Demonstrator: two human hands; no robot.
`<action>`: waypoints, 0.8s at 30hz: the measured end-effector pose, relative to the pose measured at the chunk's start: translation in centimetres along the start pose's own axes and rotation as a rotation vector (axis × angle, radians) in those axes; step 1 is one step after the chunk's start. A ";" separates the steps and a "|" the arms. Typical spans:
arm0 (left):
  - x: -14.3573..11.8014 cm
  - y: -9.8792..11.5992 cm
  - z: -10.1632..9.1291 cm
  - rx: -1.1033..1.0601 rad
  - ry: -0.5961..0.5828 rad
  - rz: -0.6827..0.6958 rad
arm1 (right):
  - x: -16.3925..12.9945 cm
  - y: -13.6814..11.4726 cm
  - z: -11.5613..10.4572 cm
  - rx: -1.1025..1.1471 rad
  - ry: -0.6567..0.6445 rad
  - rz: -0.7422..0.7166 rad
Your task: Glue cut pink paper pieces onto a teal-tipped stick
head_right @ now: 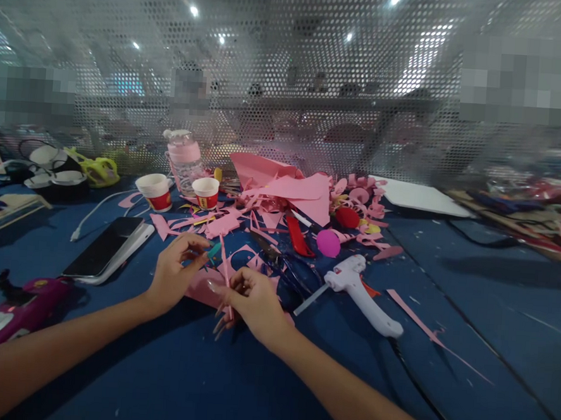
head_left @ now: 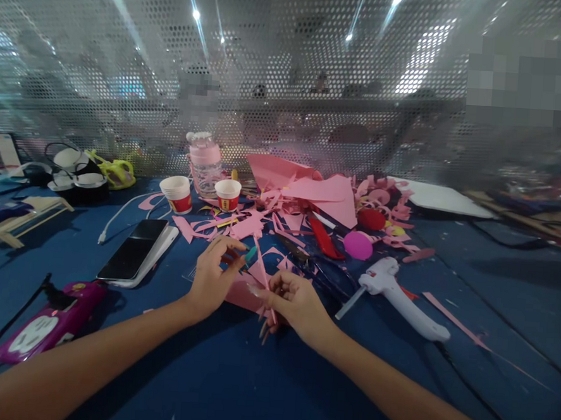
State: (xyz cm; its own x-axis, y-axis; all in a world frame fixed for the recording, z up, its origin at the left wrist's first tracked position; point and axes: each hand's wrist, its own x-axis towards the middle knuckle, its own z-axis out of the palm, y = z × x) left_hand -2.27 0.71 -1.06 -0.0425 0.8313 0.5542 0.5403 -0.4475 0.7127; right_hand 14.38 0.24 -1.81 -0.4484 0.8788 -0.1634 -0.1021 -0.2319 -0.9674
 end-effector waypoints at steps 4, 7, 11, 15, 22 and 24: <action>-0.1 -0.1 0.1 -0.025 -0.042 -0.114 | 0.0 0.0 0.0 0.007 0.006 -0.001; -0.3 0.0 0.3 -0.046 -0.096 -0.187 | 0.0 -0.1 0.1 0.011 -0.001 0.006; -0.5 0.3 0.4 -0.143 -0.251 -0.262 | -0.2 -0.3 0.2 -0.019 -0.007 0.027; -0.4 0.7 0.4 -0.179 -0.368 -0.309 | -0.4 -0.4 0.4 -0.112 -0.013 0.048; -0.3 1.0 0.6 -0.380 -0.362 -0.402 | -0.7 -0.5 0.9 -0.195 0.015 0.038; -0.1 1.0 0.6 -0.394 -0.342 -0.392 | -0.7 -0.6 1.0 -0.192 0.016 0.043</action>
State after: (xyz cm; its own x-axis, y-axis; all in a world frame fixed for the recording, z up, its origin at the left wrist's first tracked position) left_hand -1.22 0.35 -0.71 0.1313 0.9864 0.0993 0.1876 -0.1231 0.9745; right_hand 13.89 -0.61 -0.93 -0.4343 0.8766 -0.2073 0.0888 -0.1873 -0.9783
